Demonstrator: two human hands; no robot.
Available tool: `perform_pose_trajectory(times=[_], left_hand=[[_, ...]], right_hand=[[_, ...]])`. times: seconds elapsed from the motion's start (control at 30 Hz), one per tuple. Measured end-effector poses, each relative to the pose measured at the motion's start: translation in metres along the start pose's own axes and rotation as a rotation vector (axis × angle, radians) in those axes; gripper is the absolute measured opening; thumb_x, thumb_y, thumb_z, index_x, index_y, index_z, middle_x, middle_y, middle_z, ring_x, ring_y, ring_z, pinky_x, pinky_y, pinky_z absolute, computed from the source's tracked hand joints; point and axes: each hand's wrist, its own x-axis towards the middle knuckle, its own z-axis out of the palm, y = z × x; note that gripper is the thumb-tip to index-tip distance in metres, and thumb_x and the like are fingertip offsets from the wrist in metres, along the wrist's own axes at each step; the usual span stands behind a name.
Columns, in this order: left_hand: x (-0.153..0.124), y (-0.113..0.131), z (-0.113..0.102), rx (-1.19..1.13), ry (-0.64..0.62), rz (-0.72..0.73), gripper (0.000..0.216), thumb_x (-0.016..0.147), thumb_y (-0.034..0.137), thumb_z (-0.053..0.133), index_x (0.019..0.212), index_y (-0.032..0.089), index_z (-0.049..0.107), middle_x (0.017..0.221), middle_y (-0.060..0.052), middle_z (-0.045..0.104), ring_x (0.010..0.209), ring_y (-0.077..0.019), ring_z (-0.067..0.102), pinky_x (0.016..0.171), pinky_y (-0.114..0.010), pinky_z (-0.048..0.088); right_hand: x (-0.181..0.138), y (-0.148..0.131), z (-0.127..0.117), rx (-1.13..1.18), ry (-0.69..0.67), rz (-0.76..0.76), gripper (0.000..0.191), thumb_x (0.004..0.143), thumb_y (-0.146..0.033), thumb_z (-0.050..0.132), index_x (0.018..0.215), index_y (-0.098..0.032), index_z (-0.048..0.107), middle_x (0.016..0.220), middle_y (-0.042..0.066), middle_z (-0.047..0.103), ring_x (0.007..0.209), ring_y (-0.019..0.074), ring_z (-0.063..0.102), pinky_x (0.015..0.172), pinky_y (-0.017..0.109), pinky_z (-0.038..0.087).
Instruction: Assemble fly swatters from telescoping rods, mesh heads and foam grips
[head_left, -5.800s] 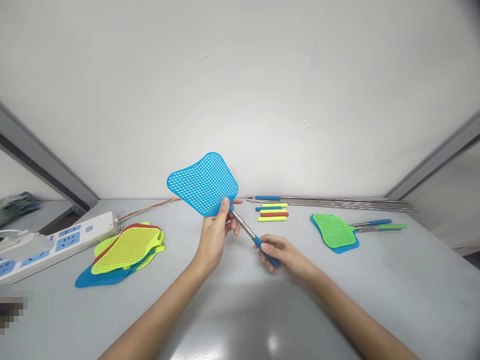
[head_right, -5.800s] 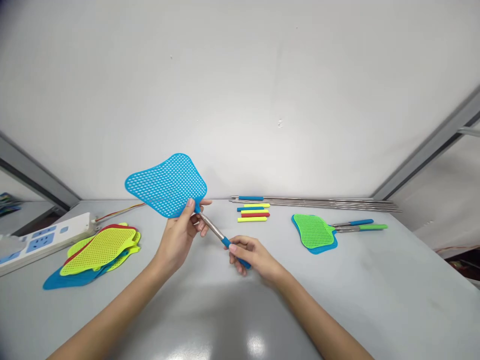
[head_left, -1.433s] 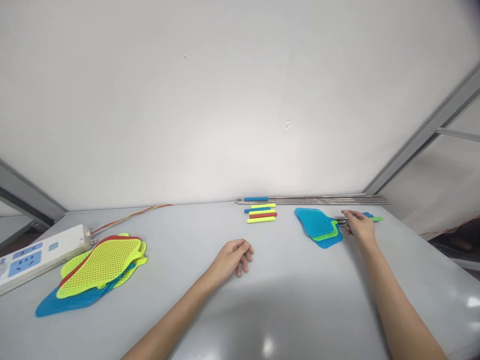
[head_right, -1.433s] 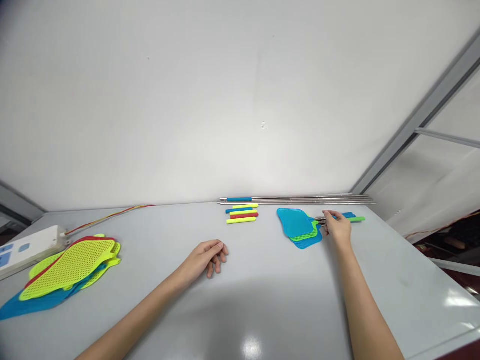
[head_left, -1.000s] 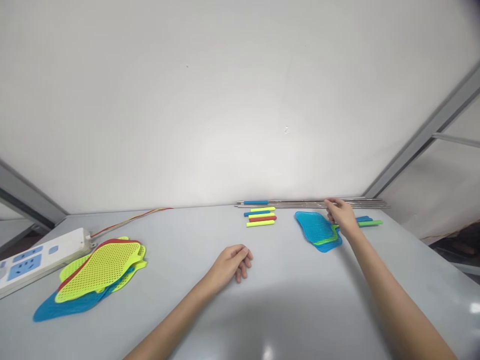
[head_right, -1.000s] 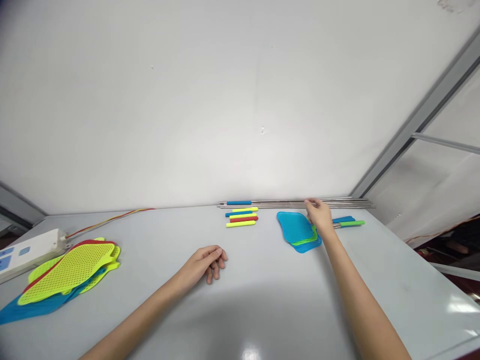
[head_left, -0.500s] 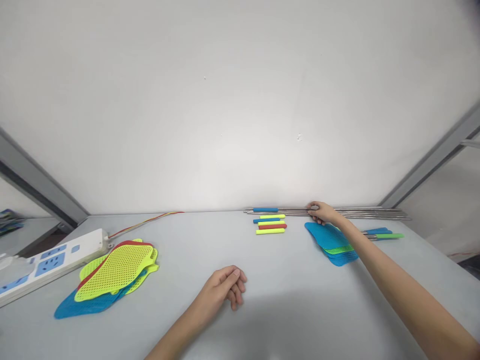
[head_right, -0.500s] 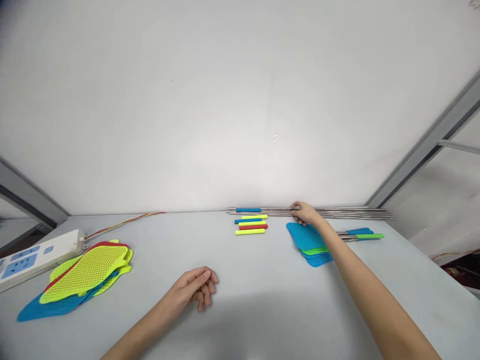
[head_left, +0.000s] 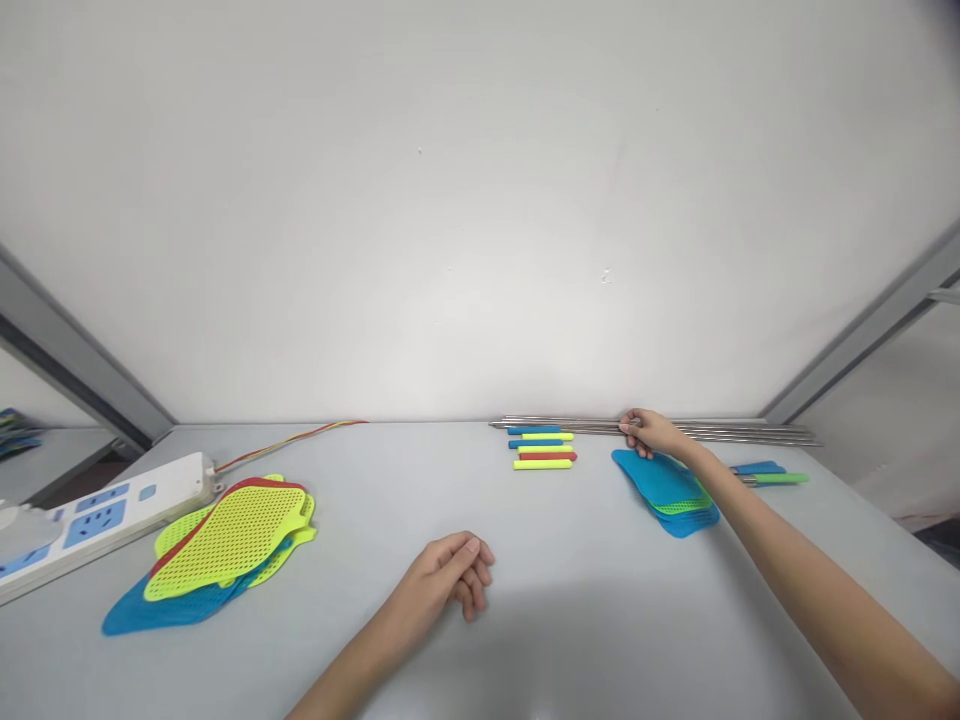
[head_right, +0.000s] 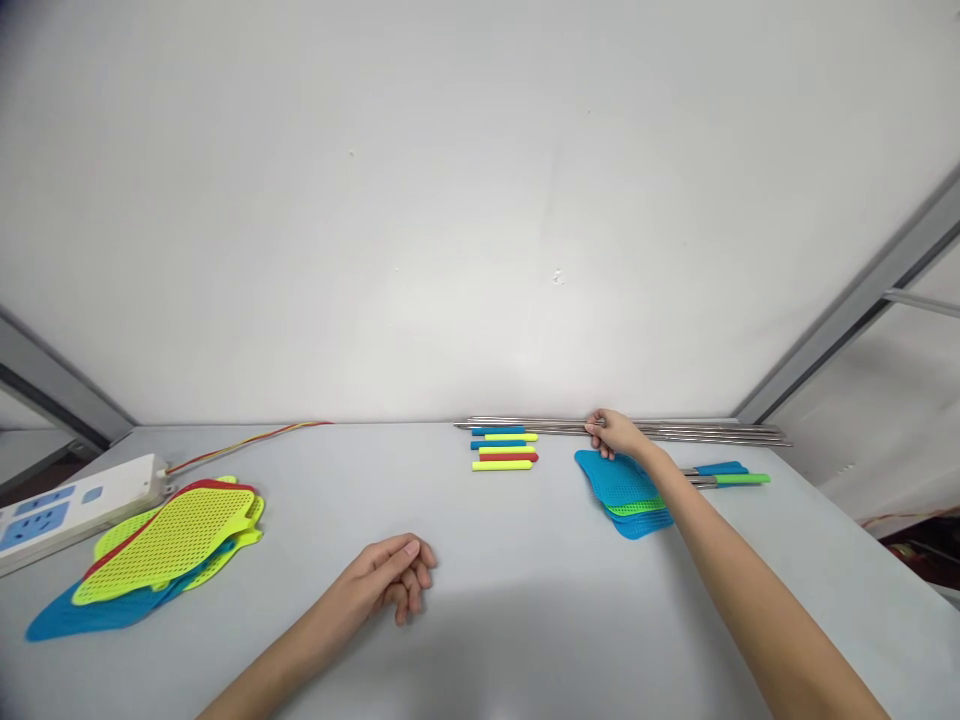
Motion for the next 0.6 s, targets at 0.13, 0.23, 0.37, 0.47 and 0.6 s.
perform_pose_trajectory(times=[0.13, 0.23, 0.37, 0.47, 0.6], left_hand=[[0.001, -0.002, 0.0, 0.009, 0.009, 0.002, 0.03, 0.08, 0.039, 0.036, 0.075, 0.013, 0.051, 0.066, -0.002, 0.052, 0.051, -0.0102, 0.052, 0.045, -0.022, 0.039], [0.001, -0.002, 0.0, 0.011, 0.008, 0.011, 0.031, 0.08, 0.04, 0.037, 0.075, 0.013, 0.051, 0.066, -0.002, 0.052, 0.051, -0.0102, 0.053, 0.045, -0.022, 0.039], [0.001, -0.004, 0.0, 0.009, 0.011, 0.017, 0.031, 0.079, 0.04, 0.038, 0.075, 0.013, 0.052, 0.066, -0.002, 0.053, 0.05, -0.01, 0.053, 0.045, -0.022, 0.039], [0.001, -0.005, 0.0, 0.01, 0.022, 0.025, 0.03, 0.079, 0.04, 0.038, 0.074, 0.013, 0.052, 0.066, -0.002, 0.053, 0.05, -0.01, 0.053, 0.045, -0.022, 0.039], [0.002, -0.004, 0.0, 0.014, 0.014, 0.023, 0.03, 0.08, 0.039, 0.038, 0.075, 0.013, 0.051, 0.066, -0.002, 0.052, 0.051, -0.0101, 0.053, 0.044, -0.022, 0.039]], right_hand=[[0.001, 0.003, 0.0, -0.004, 0.02, -0.033, 0.005, 0.08, -0.019, 0.041, 0.076, -0.016, 0.04, 0.045, -0.004, 0.05, 0.029, 0.0067, 0.045, 0.028, 0.016, 0.034], [0.0, 0.004, -0.001, -0.007, 0.051, -0.053, 0.004, 0.08, -0.02, 0.041, 0.077, -0.016, 0.041, 0.045, -0.004, 0.051, 0.03, 0.0071, 0.046, 0.028, 0.016, 0.034], [-0.004, 0.003, -0.003, -0.01, 0.11, -0.086, 0.004, 0.079, -0.02, 0.041, 0.08, -0.016, 0.042, 0.044, -0.004, 0.053, 0.03, 0.008, 0.046, 0.028, 0.016, 0.033], [-0.009, -0.003, -0.007, -0.009, 0.164, -0.114, 0.004, 0.079, -0.021, 0.042, 0.079, -0.017, 0.043, 0.045, -0.003, 0.054, 0.03, 0.0088, 0.048, 0.028, 0.017, 0.034], [-0.017, -0.016, -0.014, 0.012, 0.239, -0.174, 0.01, 0.079, -0.026, 0.043, 0.082, -0.017, 0.043, 0.061, 0.004, 0.062, 0.045, 0.013, 0.058, 0.034, 0.019, 0.042]])
